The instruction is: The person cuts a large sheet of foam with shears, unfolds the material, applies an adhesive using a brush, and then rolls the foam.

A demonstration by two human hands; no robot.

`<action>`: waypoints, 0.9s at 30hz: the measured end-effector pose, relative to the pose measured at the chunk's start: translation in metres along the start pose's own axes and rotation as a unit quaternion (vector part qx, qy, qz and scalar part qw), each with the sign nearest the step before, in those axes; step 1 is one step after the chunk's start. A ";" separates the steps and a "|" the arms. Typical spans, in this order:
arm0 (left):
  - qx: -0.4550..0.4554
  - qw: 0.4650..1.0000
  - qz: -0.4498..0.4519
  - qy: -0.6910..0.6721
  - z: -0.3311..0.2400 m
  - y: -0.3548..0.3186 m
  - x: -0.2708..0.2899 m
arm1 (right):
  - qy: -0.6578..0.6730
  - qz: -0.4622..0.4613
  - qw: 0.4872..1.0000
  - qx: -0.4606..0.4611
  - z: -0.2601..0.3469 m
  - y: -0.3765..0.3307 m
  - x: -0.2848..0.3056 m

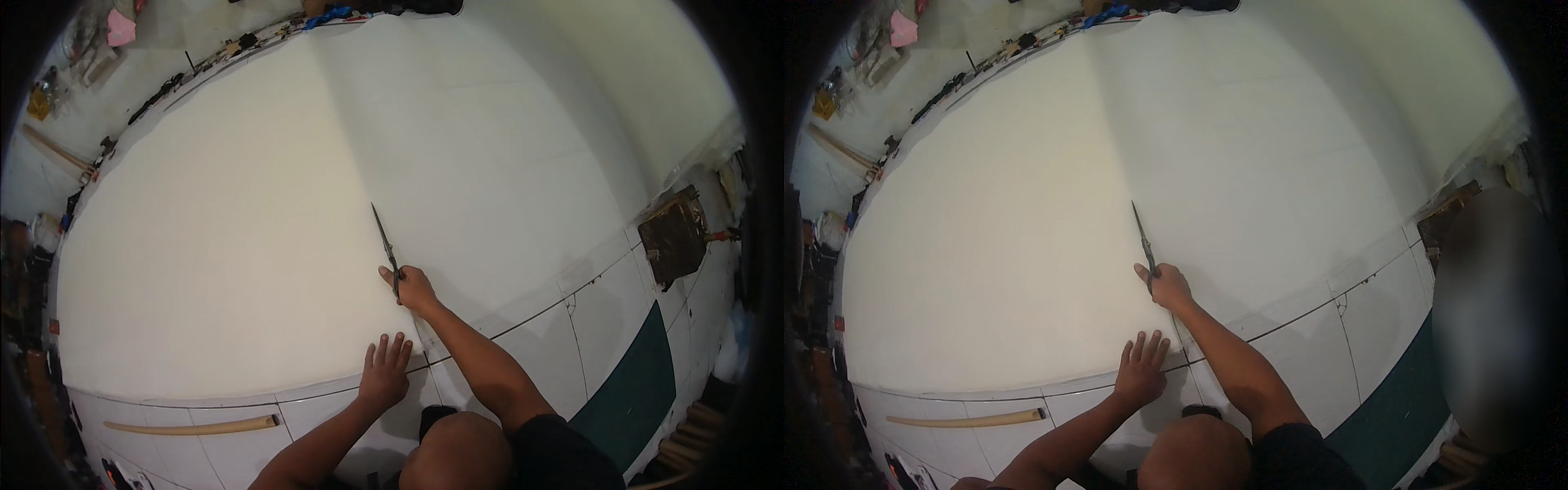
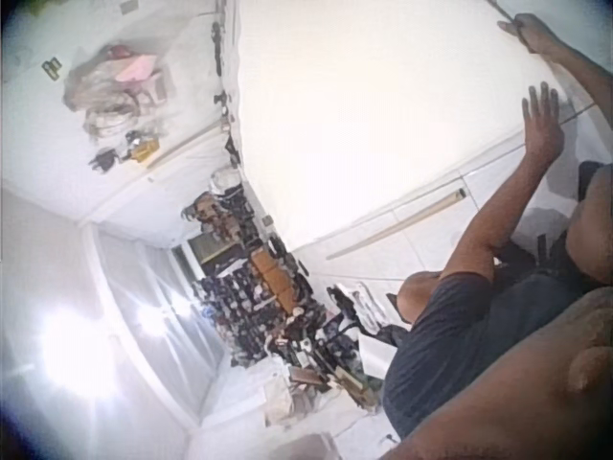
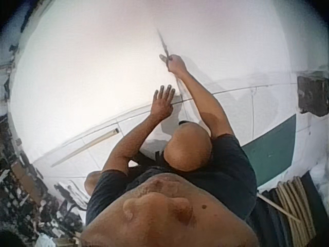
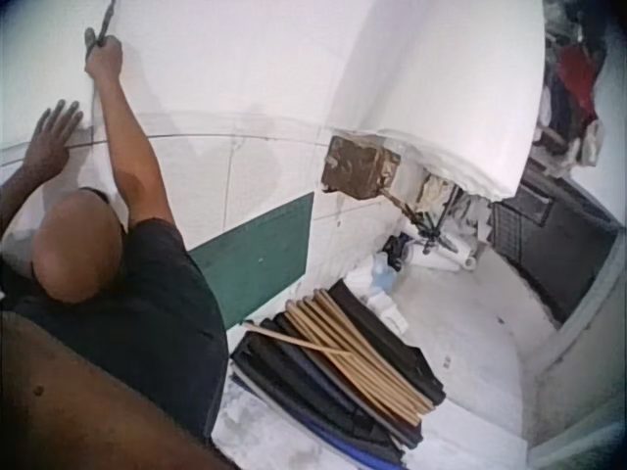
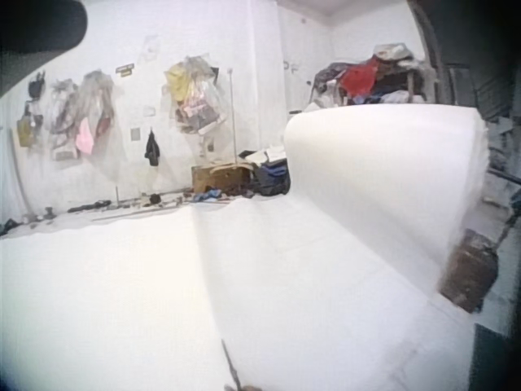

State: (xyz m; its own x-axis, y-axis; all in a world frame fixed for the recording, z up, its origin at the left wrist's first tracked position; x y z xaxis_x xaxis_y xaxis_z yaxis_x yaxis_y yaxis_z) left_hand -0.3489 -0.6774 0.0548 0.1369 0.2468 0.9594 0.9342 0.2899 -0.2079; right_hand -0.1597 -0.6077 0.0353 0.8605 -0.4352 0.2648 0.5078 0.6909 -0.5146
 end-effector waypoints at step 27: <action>0.014 0.998 -0.011 -0.054 0.002 0.005 0.003 | 0.086 0.032 0.996 -0.010 0.069 0.127 -0.002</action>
State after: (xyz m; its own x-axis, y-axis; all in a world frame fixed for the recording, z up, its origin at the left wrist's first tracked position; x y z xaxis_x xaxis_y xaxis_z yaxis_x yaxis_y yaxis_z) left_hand -0.3448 -0.6736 0.0566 0.0791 0.3378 0.9379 0.9268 0.3217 -0.1940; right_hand -0.0935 -0.4793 0.0254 0.8699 -0.4852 0.0882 0.4506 0.7092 -0.5423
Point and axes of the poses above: each hand's wrist, its own y-axis towards the middle knuckle, its own x-axis out of the back of the hand, z = x × y, the point moved 5 cm from there along y, towards the middle knuckle, and after that the axes turned 4 degrees about -x, right-handed, at the moved point
